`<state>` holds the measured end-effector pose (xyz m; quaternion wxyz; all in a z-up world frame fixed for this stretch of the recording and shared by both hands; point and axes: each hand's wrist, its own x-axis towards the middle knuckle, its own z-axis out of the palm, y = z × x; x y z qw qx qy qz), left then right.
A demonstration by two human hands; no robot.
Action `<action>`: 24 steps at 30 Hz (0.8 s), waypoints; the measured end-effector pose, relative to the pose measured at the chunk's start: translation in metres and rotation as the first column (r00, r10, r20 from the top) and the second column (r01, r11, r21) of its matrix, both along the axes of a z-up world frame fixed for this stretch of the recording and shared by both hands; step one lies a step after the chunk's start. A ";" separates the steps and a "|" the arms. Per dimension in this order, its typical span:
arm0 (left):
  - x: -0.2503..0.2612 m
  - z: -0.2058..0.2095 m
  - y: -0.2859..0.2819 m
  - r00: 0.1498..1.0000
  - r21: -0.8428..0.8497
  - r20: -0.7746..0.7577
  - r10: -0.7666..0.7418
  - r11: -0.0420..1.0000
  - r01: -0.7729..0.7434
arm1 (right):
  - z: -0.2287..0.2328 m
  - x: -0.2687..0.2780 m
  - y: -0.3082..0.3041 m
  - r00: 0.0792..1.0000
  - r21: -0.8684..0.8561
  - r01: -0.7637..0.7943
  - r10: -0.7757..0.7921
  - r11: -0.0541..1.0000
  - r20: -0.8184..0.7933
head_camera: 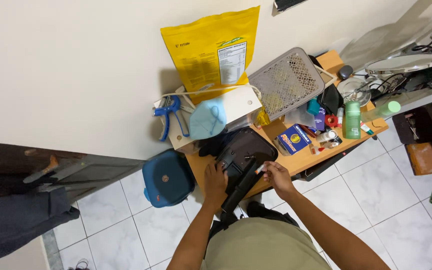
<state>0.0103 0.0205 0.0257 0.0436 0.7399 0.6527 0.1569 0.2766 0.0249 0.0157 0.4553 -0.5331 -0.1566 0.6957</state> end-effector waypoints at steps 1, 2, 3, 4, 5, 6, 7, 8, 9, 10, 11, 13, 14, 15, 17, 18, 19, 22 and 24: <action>0.002 -0.007 -0.002 1.000 0.006 -0.002 -0.003 1.000 0.003 | -0.001 -0.001 0.001 1.000 0.006 0.003 -0.003 1.000 -0.002; 0.004 -0.015 -0.003 1.000 -0.093 0.004 -0.018 0.996 0.018 | -0.003 -0.003 0.002 1.000 0.015 -0.015 0.015 1.000 0.006; 0.005 -0.022 -0.004 1.000 -0.189 0.011 -0.027 0.982 0.029 | -0.004 -0.005 0.005 0.999 0.025 -0.038 0.038 0.999 0.014; 0.008 -0.016 0.000 1.000 -0.182 0.009 -0.025 0.983 0.026 | 0.002 -0.009 0.010 0.999 0.033 -0.040 0.040 0.999 0.012; 0.011 -0.010 0.000 1.000 -0.282 0.005 -0.018 0.959 0.018 | 0.007 -0.015 0.010 0.992 0.010 -0.091 0.090 0.996 0.089; 0.013 -0.006 0.001 1.000 -0.379 0.000 -0.010 0.925 0.009 | 0.012 -0.020 0.010 0.976 -0.017 -0.140 0.140 0.990 0.165; 0.014 -0.006 -0.002 1.000 -0.381 0.000 -0.006 0.924 0.006 | 0.011 -0.022 0.012 0.976 -0.019 -0.143 0.144 0.989 0.164; 0.016 -0.006 -0.004 0.999 -0.418 -0.039 -0.021 0.908 0.003 | 0.009 -0.024 0.014 0.962 0.044 -0.187 0.174 0.981 0.208; 0.017 -0.007 -0.003 0.996 -0.452 -0.078 -0.040 0.892 0.000 | 0.007 -0.026 0.018 0.947 0.108 -0.230 0.197 0.967 0.253; 0.015 -0.020 -0.002 0.996 -0.452 -0.079 -0.039 0.892 -0.001 | 0.003 -0.029 0.022 0.947 0.108 -0.231 0.198 0.967 0.252; 0.014 -0.034 -0.005 0.994 -0.423 -0.092 -0.066 0.906 0.021 | -0.002 -0.030 0.022 0.932 0.167 -0.270 0.214 0.948 0.294; 0.016 -0.043 -0.006 0.991 -0.393 -0.102 -0.087 0.919 0.040 | -0.015 -0.031 0.026 0.912 0.223 -0.317 0.231 0.922 0.340; 0.018 -0.038 -0.005 0.992 -0.379 -0.094 -0.084 0.924 0.042 | -0.023 -0.031 0.030 0.896 0.230 -0.340 0.240 0.912 0.374; 0.019 -0.034 -0.004 0.993 -0.367 -0.089 -0.079 0.929 0.042 | -0.032 -0.032 0.033 0.880 0.236 -0.365 0.251 0.901 0.404; 0.020 -0.031 -0.003 0.994 -0.365 -0.094 -0.059 0.931 0.021 | -0.042 -0.034 0.037 0.880 0.268 -0.363 0.234 0.893 0.413; 0.020 -0.030 -0.004 0.994 -0.363 -0.101 -0.047 0.932 0.007 | -0.048 -0.035 0.038 0.883 0.300 -0.353 0.210 0.886 0.419; 0.022 -0.027 -0.004 0.994 -0.366 -0.099 -0.041 0.931 0.002 | -0.048 -0.035 0.039 0.881 0.297 -0.359 0.217 0.885 0.420; 0.031 -0.025 -0.009 0.996 -0.354 -0.084 0.007 0.935 -0.036 | -0.052 -0.035 0.041 0.879 0.242 -0.344 0.221 0.907 0.422; 0.037 -0.038 -0.011 0.992 -0.310 -0.111 0.061 0.946 -0.093 | -0.062 -0.036 0.046 0.886 0.252 -0.339 0.218 0.906 0.409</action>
